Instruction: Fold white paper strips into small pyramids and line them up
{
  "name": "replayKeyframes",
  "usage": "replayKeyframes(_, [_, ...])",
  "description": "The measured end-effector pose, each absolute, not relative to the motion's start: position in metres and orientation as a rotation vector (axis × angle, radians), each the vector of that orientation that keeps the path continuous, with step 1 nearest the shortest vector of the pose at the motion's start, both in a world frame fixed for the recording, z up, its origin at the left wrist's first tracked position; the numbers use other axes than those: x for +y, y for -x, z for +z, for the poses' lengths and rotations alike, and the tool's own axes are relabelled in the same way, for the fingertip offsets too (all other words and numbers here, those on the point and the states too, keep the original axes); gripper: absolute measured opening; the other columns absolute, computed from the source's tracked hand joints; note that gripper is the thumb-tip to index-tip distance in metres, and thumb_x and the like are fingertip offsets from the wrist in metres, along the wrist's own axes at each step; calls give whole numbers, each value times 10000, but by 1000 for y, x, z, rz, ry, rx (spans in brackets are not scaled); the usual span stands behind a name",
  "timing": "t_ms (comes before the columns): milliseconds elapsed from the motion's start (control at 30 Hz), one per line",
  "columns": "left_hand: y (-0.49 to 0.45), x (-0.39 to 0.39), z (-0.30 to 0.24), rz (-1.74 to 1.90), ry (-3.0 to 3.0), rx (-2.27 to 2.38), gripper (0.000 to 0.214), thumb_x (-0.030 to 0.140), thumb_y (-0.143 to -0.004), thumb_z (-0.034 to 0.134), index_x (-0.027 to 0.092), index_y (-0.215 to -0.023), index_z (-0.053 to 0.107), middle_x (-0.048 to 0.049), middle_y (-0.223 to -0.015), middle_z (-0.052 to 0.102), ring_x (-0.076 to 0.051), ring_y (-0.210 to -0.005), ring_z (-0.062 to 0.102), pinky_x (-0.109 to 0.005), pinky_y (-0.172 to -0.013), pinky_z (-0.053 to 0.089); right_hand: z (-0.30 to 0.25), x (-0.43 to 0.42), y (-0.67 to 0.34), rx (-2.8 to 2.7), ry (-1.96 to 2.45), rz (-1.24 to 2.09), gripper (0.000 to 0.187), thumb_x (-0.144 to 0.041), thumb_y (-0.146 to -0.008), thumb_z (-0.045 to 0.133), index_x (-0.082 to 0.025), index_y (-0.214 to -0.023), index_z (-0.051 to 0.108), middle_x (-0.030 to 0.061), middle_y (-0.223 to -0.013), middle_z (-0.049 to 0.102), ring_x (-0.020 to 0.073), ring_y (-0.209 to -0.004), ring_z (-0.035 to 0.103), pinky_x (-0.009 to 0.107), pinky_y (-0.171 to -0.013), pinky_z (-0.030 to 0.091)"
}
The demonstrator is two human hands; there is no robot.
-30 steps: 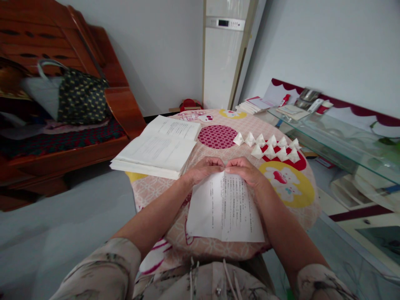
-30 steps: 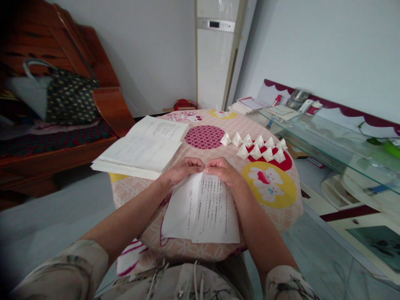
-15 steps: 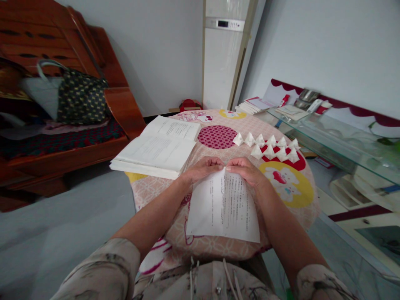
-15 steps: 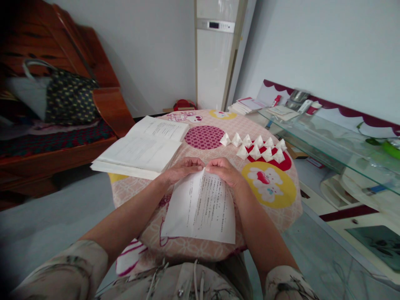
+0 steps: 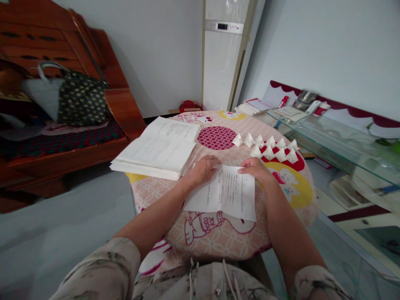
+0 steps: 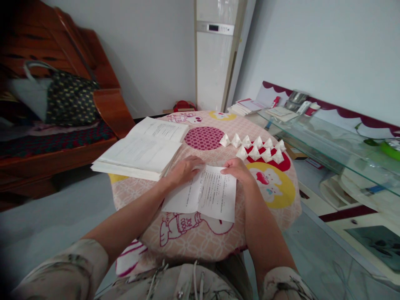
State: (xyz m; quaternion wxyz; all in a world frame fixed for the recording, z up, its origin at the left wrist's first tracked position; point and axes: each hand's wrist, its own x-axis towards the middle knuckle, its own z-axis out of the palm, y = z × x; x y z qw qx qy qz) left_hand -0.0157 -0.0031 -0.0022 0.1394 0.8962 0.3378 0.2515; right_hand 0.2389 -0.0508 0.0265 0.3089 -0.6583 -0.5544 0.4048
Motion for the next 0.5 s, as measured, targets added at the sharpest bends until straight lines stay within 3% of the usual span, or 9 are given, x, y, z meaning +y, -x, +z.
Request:
replayKeyframes(100, [12, -12, -17, 608, -2679, 955, 395, 136, -948, 503, 160, -1309, 660, -118, -1379, 671, -231, -1301, 608, -383, -1122, 483, 22, -47, -238, -1438, 1808, 949, 147, -260, -565, 771, -178, -614, 659, -43, -511, 562, 101, -481, 450, 237, -476, 300])
replayKeyframes(233, [11, -15, -32, 452, -2767, 1016, 466, 269, -1044, 403, 144, -1477, 524, -141, -1555, 527, -259, -1464, 469, -475, -1238, 335, 17, -48, -238, -1227, 1829, 911, 143, -252, -567, 767, -174, -632, 665, -27, -518, 579, 122, -488, 479, 254, -482, 350])
replayKeyframes(500, [11, -20, -28, 266, -2802, 1122, 561, 374, -1089, 272, 127, -1578, 395, -129, -1639, 408, -249, -1553, 321, -448, -1279, 216, 7, -63, -240, -1175, 1941, 676, 99, -223, -636, 703, -173, -574, 644, -32, -477, 507, 131, -495, 463, 261, -477, 315])
